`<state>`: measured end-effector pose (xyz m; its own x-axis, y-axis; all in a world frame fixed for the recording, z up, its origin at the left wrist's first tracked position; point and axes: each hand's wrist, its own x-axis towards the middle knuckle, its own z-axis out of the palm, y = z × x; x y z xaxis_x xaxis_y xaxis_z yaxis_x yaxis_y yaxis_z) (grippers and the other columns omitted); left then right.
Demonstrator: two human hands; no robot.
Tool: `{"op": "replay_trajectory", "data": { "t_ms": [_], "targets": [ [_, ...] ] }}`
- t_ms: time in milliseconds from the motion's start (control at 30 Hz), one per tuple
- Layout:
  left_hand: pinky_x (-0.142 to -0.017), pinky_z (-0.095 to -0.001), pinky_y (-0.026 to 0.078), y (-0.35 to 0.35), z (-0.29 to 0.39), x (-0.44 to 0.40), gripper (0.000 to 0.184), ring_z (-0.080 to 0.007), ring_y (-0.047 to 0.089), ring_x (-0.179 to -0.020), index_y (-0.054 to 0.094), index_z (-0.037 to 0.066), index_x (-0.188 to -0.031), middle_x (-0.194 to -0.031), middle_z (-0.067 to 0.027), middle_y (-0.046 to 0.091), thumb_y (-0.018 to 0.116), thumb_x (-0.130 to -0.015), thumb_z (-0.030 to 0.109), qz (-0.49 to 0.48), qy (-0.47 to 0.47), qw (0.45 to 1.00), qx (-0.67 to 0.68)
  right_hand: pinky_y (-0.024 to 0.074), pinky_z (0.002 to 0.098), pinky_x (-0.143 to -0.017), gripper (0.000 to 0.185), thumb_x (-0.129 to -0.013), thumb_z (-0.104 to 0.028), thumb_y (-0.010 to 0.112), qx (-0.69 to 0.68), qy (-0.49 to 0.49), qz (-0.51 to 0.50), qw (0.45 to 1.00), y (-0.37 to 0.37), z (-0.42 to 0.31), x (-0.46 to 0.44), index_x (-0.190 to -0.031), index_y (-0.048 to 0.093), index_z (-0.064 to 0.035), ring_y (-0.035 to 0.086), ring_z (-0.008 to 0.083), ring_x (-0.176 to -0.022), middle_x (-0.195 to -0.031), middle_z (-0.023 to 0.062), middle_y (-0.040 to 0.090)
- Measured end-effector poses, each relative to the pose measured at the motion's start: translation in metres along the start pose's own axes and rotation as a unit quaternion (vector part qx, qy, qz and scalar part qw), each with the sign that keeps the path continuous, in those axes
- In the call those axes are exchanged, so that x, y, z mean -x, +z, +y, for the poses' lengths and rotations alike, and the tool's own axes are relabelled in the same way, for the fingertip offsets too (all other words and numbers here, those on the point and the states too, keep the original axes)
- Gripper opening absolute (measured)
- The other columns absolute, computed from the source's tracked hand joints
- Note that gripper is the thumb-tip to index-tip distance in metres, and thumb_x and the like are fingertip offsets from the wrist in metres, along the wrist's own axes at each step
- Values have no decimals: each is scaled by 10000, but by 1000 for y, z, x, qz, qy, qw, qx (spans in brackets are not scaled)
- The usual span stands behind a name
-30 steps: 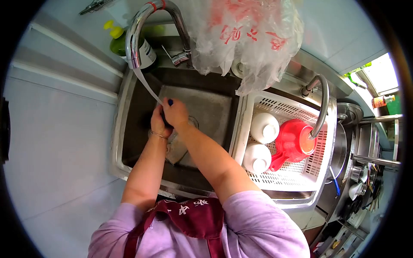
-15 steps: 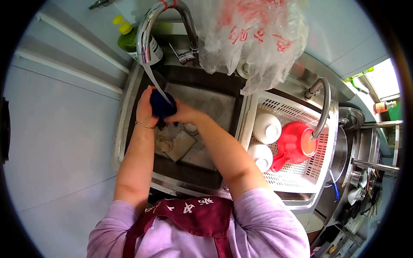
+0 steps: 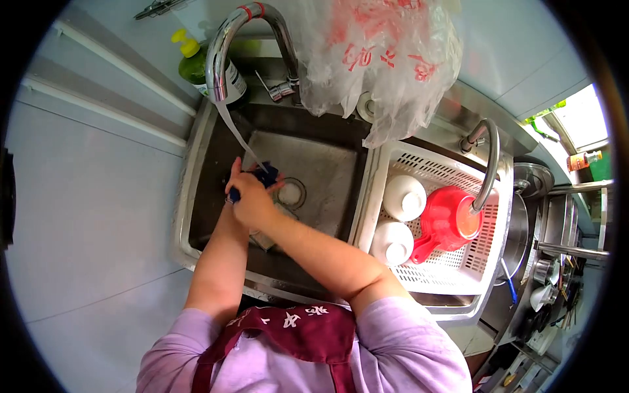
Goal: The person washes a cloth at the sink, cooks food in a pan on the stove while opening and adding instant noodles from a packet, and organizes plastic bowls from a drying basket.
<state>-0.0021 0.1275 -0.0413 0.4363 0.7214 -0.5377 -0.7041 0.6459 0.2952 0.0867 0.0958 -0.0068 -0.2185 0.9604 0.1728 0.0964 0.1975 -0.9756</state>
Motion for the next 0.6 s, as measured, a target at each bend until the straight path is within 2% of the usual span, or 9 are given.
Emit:
{"op": "replay_trajectory", "data": {
  "t_ms": [67,100,233,267,333,367,433,500,600],
  "targets": [
    [-841,-359,462,31,-2,17,393,-239,548,-977,503,49,-1145,-1075,-87,565,415,-919,358,-15,125,981,-145,415,433,-847,183,-661,-38,597,93,-60,48,993,10,-21,21,-838,570,-74,488,382,-1003,-980,155,527],
    [-806,-337,462,-9,2,-13,338,-233,547,-941,474,54,-1189,-1068,-81,557,401,-934,262,-12,132,986,-100,412,437,-850,184,-660,-80,627,149,-63,73,984,12,-30,27,-836,571,-79,482,376,-1002,-1001,153,516],
    [-817,-348,477,-22,-14,-23,362,-209,565,-975,473,70,-1227,-1102,-77,570,413,-936,278,-67,217,958,-174,436,424,-822,189,-688,-172,672,224,-57,143,962,4,2,12,-838,583,-99,482,348,-956,-995,121,509],
    [-817,-348,477,-47,-18,-45,362,-209,565,-975,473,70,-1227,-1102,-77,570,413,-936,278,-66,215,959,-173,447,420,-805,181,-702,-178,667,239,-28,132,962,1,10,10,-848,591,-105,484,347,-943,-997,115,506],
    [-744,-306,457,-89,-19,-85,278,-177,553,-854,529,73,-1105,-966,-58,581,476,-918,271,-150,77,983,74,468,416,-770,186,-738,-225,637,252,34,117,960,1,27,3,-885,618,-112,512,342,-952,-1024,119,545],
    [-742,-309,462,-81,-11,-79,275,-177,565,-845,566,78,-1018,-897,-52,596,540,-887,318,-16,59,998,32,472,421,-765,215,-754,-251,620,256,21,118,959,-2,38,-1,-900,622,-93,524,344,-958,-1036,134,563],
    [-767,-328,475,-60,-15,-61,322,-187,574,-890,536,71,-1101,-984,-63,595,522,-893,316,21,100,995,-5,476,426,-760,250,-769,-276,602,262,8,119,958,-18,49,-19,-916,626,-74,536,347,-964,-1047,149,580],
    [-793,-347,489,-28,-15,-37,379,-197,584,-936,505,65,-1183,-1071,-74,594,503,-899,315,63,144,987,-43,470,402,-767,321,-781,-339,594,56,300,54,951,-37,56,-43,-901,625,-43,557,328,-990,-1082,211,589],
    [-812,-349,486,3,-9,-21,394,-209,584,-944,543,55,-1120,-1068,-79,592,561,-863,352,187,144,963,-133,481,436,-748,344,-807,-347,579,37,275,89,957,-35,74,-49,-978,608,-50,561,337,-1005,-1148,192,566]
  ]
}}
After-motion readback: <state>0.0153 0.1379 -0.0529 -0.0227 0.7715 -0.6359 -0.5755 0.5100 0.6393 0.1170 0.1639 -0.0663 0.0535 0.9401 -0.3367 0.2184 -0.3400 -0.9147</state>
